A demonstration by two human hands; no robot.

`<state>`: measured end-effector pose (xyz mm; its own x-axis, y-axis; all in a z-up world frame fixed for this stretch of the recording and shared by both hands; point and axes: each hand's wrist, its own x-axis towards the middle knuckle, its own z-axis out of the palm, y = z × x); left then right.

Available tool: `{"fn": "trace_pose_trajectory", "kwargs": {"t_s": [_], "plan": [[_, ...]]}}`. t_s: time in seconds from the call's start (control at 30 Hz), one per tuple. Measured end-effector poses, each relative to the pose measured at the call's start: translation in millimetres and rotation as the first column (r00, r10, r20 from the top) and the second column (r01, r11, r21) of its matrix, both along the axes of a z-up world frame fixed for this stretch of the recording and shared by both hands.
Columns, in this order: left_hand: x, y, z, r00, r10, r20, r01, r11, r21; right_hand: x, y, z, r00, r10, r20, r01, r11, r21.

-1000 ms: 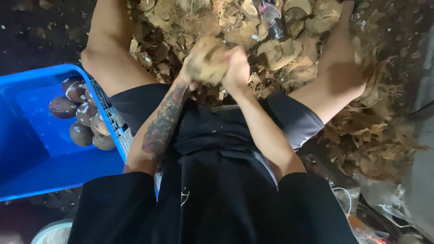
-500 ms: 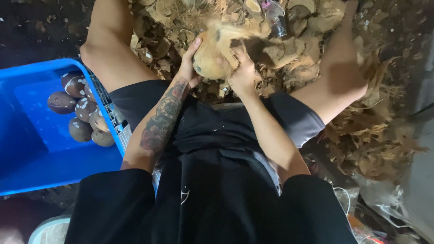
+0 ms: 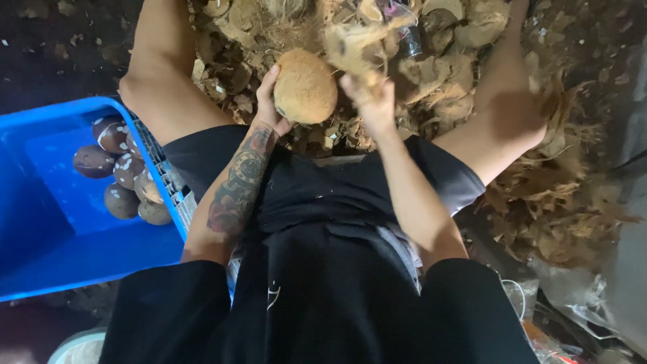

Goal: The person sits on the ground and uses a curved blade to peel the husk off coconuts. The peeled coconuts are placed into a blue crate beside them.

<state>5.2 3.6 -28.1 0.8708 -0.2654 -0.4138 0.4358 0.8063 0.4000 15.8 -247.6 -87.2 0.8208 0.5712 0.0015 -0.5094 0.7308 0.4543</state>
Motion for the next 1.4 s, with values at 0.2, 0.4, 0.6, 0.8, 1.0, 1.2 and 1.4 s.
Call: {"fn": "trace_pose_trajectory", "kwargs": {"t_s": [0.2,0.4,0.6,0.8,1.0,1.2,1.4], "plan": [[-1,1,0,0.986,-0.101,-0.135,0.113,0.99,0.083,-5,50,73,0.757,0.272,0.594,0.642,-0.474,-0.603],[-2,-2,-7,0.991,-0.104,-0.082,0.113,0.987,0.114,-11,47,72,0.757,0.339,0.558,0.628,-0.146,-0.764],[-7,-9,1,0.976,-0.172,-0.134,0.189,0.974,0.129,-4,50,45,0.962,0.106,0.251,0.27,-0.493,-0.827],[-7,-5,-11,0.986,-0.162,-0.028,0.162,0.987,0.006,6,24,48,0.711,0.261,0.653,0.589,-0.727,-0.352],[2,-3,-4,0.977,-0.135,-0.164,0.151,0.985,0.089,-19,58,89,0.532,0.531,0.66,0.812,-0.542,-0.217],[0,-3,1,0.963,-0.178,-0.2,0.199,0.976,0.092,-2,57,58,0.645,0.414,0.642,0.709,-0.638,-0.3],[-5,-2,16,0.969,-0.2,-0.145,0.164,0.961,-0.224,14,-15,46,0.86,0.117,0.497,0.353,-0.84,-0.413]]}}
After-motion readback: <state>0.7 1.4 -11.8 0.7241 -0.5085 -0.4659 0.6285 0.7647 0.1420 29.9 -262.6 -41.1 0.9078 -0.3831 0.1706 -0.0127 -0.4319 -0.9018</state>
